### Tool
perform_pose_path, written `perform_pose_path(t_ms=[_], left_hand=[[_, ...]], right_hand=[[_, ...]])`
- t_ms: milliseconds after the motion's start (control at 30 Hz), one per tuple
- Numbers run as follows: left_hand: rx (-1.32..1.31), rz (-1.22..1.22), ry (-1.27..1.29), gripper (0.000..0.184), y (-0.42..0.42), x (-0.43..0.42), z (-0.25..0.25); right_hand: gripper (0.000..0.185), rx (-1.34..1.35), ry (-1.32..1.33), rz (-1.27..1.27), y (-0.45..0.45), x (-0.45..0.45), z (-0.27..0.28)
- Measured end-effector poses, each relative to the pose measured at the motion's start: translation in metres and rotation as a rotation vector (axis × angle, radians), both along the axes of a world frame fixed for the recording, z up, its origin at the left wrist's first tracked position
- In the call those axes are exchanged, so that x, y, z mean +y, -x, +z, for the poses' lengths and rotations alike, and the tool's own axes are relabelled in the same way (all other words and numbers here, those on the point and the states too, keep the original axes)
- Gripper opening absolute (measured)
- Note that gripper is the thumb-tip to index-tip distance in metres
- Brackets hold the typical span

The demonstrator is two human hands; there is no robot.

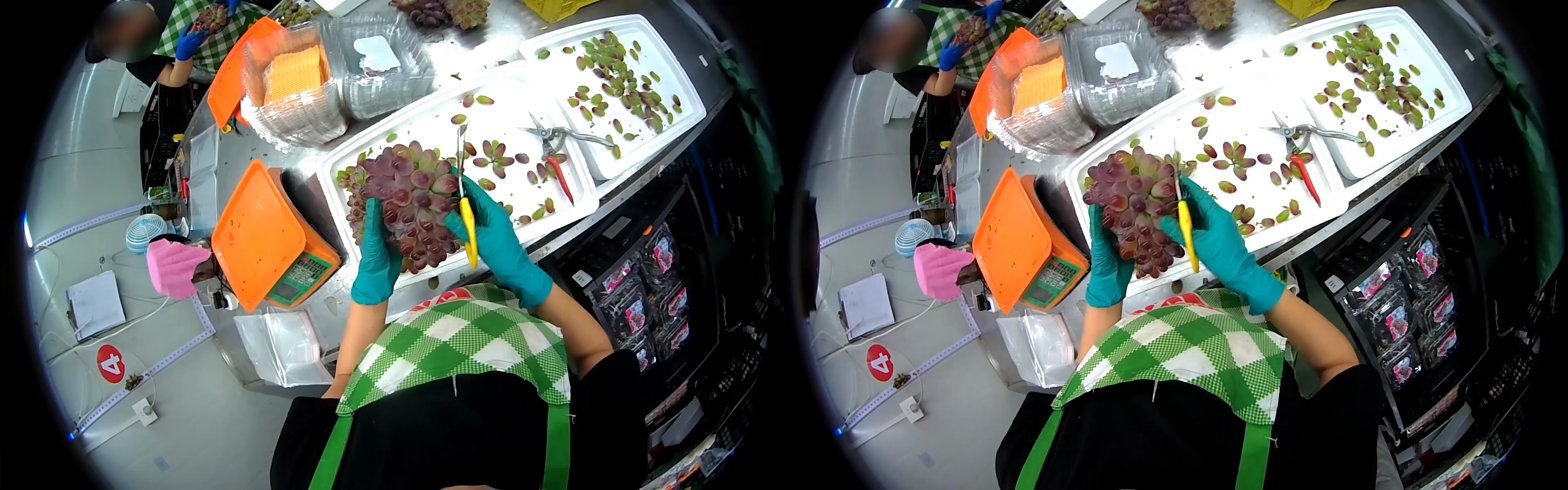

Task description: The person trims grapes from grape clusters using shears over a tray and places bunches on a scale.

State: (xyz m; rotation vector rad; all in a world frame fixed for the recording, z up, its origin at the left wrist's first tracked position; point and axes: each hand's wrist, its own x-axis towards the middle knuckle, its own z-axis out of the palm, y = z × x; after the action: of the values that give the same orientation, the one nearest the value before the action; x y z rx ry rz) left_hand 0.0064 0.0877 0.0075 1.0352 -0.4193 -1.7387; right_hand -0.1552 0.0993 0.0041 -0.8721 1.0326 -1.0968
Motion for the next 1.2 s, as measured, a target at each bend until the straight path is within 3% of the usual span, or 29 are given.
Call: perform_pose_path(t_ms=[167,233,333,467,567,633,800,867,933,1033,1200], left_hand=[[-0.1,-0.099,0.208,0.053,-0.001,0.003,0.032],[-0.026,-0.101,0.149,0.054,-0.004,0.002,0.029],[0.027,-0.068,0.119,0.061,-0.013,0.005,0.003],[0.266,-0.012,0.171,0.064,-0.01,0.007,-0.019],[0.563,0.065,0.092,0.069,-0.016,0.002,-0.055],[0.61,0.066,0.102,0.069,-0.015,0.0,-0.062],[0.543,0.061,0.182,0.07,-0.014,-0.001,-0.038],[0.533,0.077,0.206,0.07,-0.018,0.0,-0.033],[0.534,0.1,0.228,0.07,-0.024,0.002,-0.028],[0.531,0.133,0.252,0.07,-0.031,0.006,-0.024],[0.512,0.152,0.286,0.071,-0.033,0.014,-0.023]], right_hand=[[0.051,-0.42,-0.219,0.06,0.017,-0.01,-0.02],[0.047,-0.631,-0.272,0.064,0.016,-0.01,-0.021],[0.045,-0.424,-0.166,0.114,0.01,-0.013,-0.03],[0.052,-0.223,-0.088,0.107,0.01,-0.014,0.01],[0.053,-0.233,-0.071,0.156,0.009,-0.013,0.027],[0.054,-0.255,-0.034,0.134,0.006,-0.012,0.026],[0.061,0.221,0.084,-0.035,0.024,-0.011,-0.001],[0.069,0.73,0.216,-0.011,0.045,-0.008,-0.039],[0.074,1.072,0.138,0.06,0.062,-0.005,-0.064],[0.047,1.208,0.312,0.032,0.085,-0.002,-0.101],[0.025,1.58,0.434,0.104,0.084,-0.004,-0.077]])
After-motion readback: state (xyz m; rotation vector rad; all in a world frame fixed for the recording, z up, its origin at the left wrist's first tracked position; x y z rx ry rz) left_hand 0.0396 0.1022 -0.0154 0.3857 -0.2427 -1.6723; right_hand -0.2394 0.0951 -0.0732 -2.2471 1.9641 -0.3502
